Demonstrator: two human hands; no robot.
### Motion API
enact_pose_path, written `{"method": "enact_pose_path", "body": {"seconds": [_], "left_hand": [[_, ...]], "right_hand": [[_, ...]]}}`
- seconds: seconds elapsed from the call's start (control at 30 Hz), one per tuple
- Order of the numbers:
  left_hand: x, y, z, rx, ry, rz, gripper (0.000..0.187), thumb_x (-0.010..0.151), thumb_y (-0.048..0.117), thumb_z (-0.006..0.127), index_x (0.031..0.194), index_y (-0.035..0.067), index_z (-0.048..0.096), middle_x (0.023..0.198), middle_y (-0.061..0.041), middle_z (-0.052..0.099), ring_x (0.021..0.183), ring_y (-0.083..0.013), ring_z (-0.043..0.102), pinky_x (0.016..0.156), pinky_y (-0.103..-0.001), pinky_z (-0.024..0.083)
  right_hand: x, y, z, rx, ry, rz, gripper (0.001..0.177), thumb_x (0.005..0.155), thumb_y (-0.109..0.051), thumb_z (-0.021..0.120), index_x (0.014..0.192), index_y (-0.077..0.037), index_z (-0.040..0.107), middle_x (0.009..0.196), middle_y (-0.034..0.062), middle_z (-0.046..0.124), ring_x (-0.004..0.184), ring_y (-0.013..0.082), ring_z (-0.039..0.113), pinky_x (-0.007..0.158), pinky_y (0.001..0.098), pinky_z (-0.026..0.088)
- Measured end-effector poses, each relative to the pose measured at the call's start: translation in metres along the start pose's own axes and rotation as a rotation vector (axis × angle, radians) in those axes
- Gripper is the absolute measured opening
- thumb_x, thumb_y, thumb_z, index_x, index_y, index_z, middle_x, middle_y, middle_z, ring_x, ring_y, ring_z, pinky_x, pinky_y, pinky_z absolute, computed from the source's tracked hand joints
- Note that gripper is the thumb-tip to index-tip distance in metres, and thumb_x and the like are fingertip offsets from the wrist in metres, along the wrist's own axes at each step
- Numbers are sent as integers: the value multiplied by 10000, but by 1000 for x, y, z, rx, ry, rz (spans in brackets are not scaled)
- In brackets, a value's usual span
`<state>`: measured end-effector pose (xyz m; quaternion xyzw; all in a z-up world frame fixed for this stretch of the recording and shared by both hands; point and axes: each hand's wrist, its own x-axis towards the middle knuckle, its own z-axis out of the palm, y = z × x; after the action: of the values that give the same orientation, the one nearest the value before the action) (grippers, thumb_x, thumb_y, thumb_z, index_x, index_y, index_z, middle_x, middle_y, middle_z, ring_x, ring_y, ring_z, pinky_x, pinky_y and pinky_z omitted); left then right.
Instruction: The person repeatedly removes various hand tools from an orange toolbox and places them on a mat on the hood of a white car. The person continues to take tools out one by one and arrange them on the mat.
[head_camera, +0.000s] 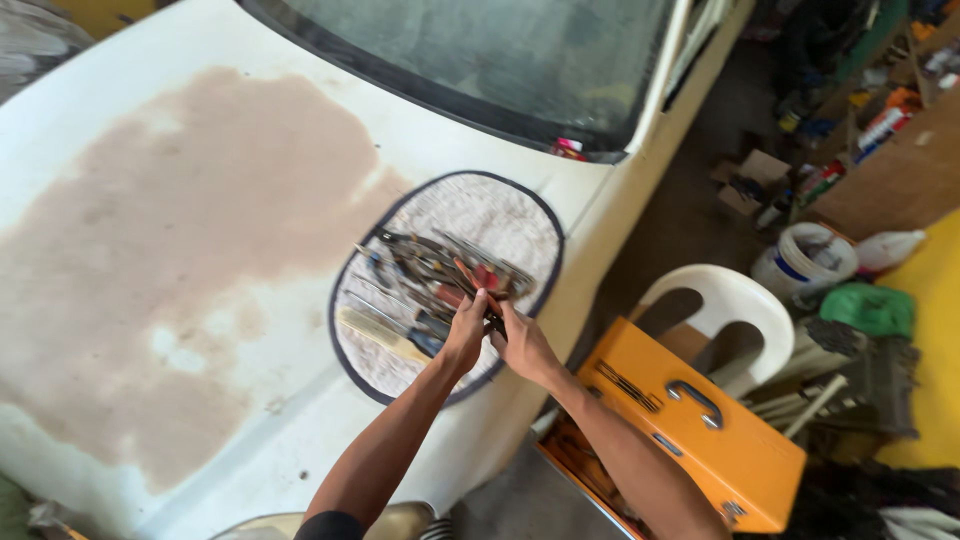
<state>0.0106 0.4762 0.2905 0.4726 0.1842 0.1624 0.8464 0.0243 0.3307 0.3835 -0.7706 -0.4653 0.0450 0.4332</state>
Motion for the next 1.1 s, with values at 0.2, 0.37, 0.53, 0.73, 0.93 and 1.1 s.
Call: {"method": "enact_pose_path", "body": {"seconds": [0.2, 0.37, 0.53, 0.73, 0.93, 1.1], "left_hand": [[58, 36, -62, 1, -27, -37, 352, 1128, 393, 503, 1059, 71, 626, 880, -50, 604, 755, -163, 504, 653, -327, 429], [70, 89, -94, 101, -51, -78, 358, 1067, 321, 511, 1368, 128, 531, 1257, -36, 641, 1098, -184, 595, 921, -370, 459], [65, 128, -117, 264, -65, -61, 479, 1033, 314, 477, 1466, 113, 510, 1438, -33, 626, 1303, -224, 593, 1039, -441, 448], [64, 131, -144, 329, 1, -105, 445, 1030, 288, 476, 1440, 136, 559, 1331, -38, 681, 1213, -223, 653, 976, -413, 477], [62, 129, -160, 331, 53, -131, 405, 1019, 262, 483, 1390, 143, 596, 1224, -23, 702, 1137, -171, 692, 912, -386, 458], [61, 121, -162, 365, 82, -143, 387, 1016, 257, 496, 1366, 133, 604, 1205, -11, 720, 1116, -177, 668, 936, -396, 478]], "right_hand": [[82, 23, 39, -233, -82, -56, 435, 927, -141, 671, 1282, 25, 482, 1011, 318, 646, 953, 529, 632, 781, 565, 503], [142, 58, 51, -249, -94, 27, 315, 921, -202, 700, 1124, -17, 546, 939, 282, 677, 936, 527, 630, 749, 567, 495], [181, 85, 51, -288, -117, -17, 314, 890, -165, 714, 1092, 0, 537, 978, 281, 666, 978, 517, 617, 777, 546, 501], [216, 107, 71, -339, -229, 166, 339, 900, -161, 696, 1170, -19, 548, 1025, 247, 669, 1009, 460, 633, 830, 525, 490], [226, 119, 94, -404, -155, 14, 376, 847, -117, 749, 1175, -10, 599, 1101, 230, 666, 1077, 446, 608, 911, 505, 494], [216, 111, 89, -376, -119, 6, 453, 830, -82, 765, 1253, -28, 614, 1146, 213, 640, 1108, 440, 588, 939, 489, 496]]}}
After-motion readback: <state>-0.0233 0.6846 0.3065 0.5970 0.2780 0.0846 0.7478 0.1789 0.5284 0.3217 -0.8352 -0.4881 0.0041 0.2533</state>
